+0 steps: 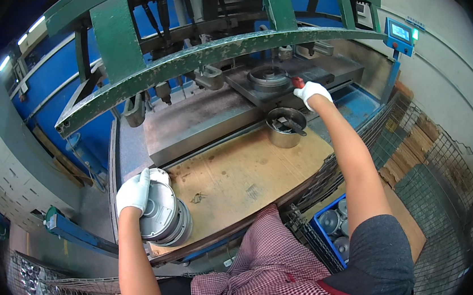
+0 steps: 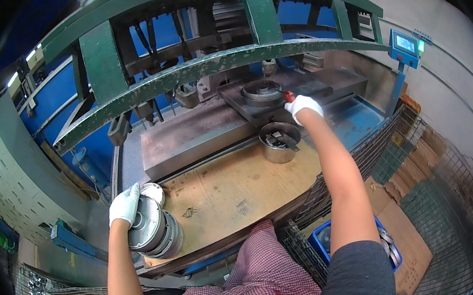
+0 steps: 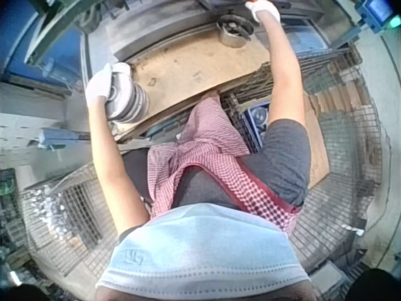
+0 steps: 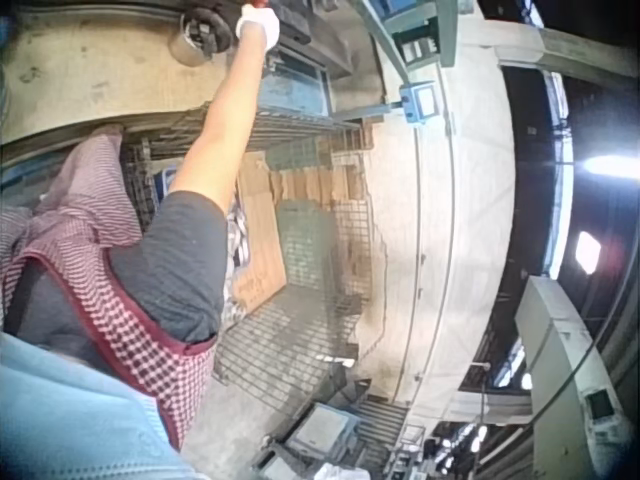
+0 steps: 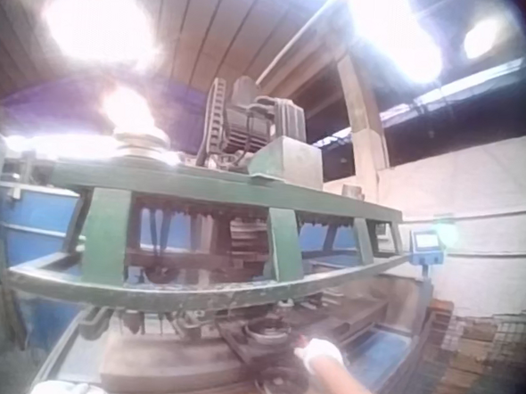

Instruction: Inspecting and deburring metal cast parts at an industrial workstation.

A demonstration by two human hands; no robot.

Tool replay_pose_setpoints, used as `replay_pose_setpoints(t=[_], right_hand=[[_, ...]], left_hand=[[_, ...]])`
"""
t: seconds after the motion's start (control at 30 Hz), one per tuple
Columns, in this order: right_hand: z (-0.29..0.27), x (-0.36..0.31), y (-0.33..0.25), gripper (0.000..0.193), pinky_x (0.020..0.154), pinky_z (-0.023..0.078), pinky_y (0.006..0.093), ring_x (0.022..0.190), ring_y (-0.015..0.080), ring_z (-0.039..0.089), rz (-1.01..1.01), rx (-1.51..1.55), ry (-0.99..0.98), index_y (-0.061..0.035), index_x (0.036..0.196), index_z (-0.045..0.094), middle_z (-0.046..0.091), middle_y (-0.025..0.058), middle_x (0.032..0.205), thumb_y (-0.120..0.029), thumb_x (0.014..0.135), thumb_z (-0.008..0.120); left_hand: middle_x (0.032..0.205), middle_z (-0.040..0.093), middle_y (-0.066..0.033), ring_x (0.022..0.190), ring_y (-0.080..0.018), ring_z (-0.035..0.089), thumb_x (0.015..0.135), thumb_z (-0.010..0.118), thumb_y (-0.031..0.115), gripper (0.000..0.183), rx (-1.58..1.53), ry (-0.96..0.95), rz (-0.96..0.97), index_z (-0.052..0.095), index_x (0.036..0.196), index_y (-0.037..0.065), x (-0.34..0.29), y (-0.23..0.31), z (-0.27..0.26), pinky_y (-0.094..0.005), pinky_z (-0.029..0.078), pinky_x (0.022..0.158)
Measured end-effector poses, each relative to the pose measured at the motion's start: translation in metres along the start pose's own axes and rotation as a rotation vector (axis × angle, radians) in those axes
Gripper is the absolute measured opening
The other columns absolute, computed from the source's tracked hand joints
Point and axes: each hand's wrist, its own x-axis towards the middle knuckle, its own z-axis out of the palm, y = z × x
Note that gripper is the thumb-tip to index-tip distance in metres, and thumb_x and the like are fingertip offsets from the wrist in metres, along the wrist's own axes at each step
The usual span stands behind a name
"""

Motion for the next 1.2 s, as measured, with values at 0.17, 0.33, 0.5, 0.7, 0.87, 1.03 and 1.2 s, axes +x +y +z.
replay_pose_setpoints(t=[0.17,0.33,0.5,0.7,0.87,1.03,1.2], right_hand=[[0.005,0.005,-0.007,0.057,0.088,0.048,0.0424,0.106,0.0406,0.062,0.024,0.007,-0.103,-0.0014,0.110,0.067,0.065,0.0253,0.111,-0.051,0.083,0.062],[0.024,0.008,-0.041,0.058,0.087,0.047,0.0413,0.105,0.0405,0.062,-0.074,0.147,-0.145,0.0012,0.107,0.067,0.066,0.0263,0.106,-0.051,0.080,0.065],[0.037,0.021,-0.086,0.060,0.088,0.049,0.0409,0.109,0.0373,0.062,-0.089,0.097,-0.168,-0.0021,0.112,0.067,0.065,0.0238,0.113,-0.051,0.077,0.068],[0.053,0.013,-0.115,0.059,0.087,0.051,0.0416,0.104,0.0360,0.064,-0.162,0.011,-0.178,-0.0030,0.116,0.065,0.066,0.0214,0.113,-0.051,0.081,0.063],[0.051,0.009,-0.114,0.055,0.089,0.051,0.0423,0.105,0.0353,0.065,-0.088,0.043,-0.249,-0.0051,0.114,0.067,0.066,0.0189,0.115,-0.050,0.085,0.059],[0.052,0.004,-0.101,0.053,0.090,0.049,0.0428,0.110,0.0383,0.060,-0.079,-0.038,-0.089,-0.0075,0.111,0.069,0.064,0.0203,0.117,-0.053,0.084,0.061],[0.050,-0.038,-0.074,0.063,0.085,0.050,0.0432,0.100,0.0396,0.063,-0.281,0.162,0.044,-0.0050,0.118,0.063,0.067,0.0209,0.107,-0.056,0.082,0.062]], left_hand=[[0.114,0.066,-0.0185,0.110,-0.0362,0.060,0.098,0.032,0.051,0.057,0.033,0.001,0.025,0.068,0.115,0.010,-0.001,0.000,-0.001,-0.0409,0.043,0.097],[0.115,0.066,-0.0185,0.110,-0.0360,0.060,0.098,0.031,0.051,0.057,0.036,-0.015,0.020,0.068,0.115,0.011,-0.003,0.004,-0.005,-0.0413,0.043,0.097],[0.117,0.065,-0.0190,0.110,-0.0367,0.060,0.099,0.029,0.052,0.059,0.059,-0.035,0.010,0.067,0.118,0.011,-0.004,0.006,-0.013,-0.0421,0.044,0.097],[0.119,0.064,-0.0195,0.111,-0.0373,0.059,0.099,0.028,0.052,0.061,0.061,-0.054,0.017,0.066,0.119,0.010,-0.001,0.003,-0.011,-0.0418,0.043,0.099],[0.120,0.063,-0.0196,0.112,-0.0371,0.059,0.098,0.028,0.053,0.061,0.037,-0.081,0.004,0.066,0.120,0.009,0.000,0.002,-0.011,-0.0415,0.042,0.100],[0.120,0.063,-0.0197,0.111,-0.0371,0.060,0.098,0.029,0.052,0.060,0.049,-0.058,0.002,0.066,0.120,0.010,-0.001,0.003,-0.012,-0.0419,0.043,0.099],[0.121,0.063,-0.0189,0.112,-0.0365,0.059,0.098,0.029,0.052,0.060,0.048,-0.063,-0.002,0.066,0.120,0.011,-0.001,0.003,-0.012,-0.0414,0.043,0.100]])
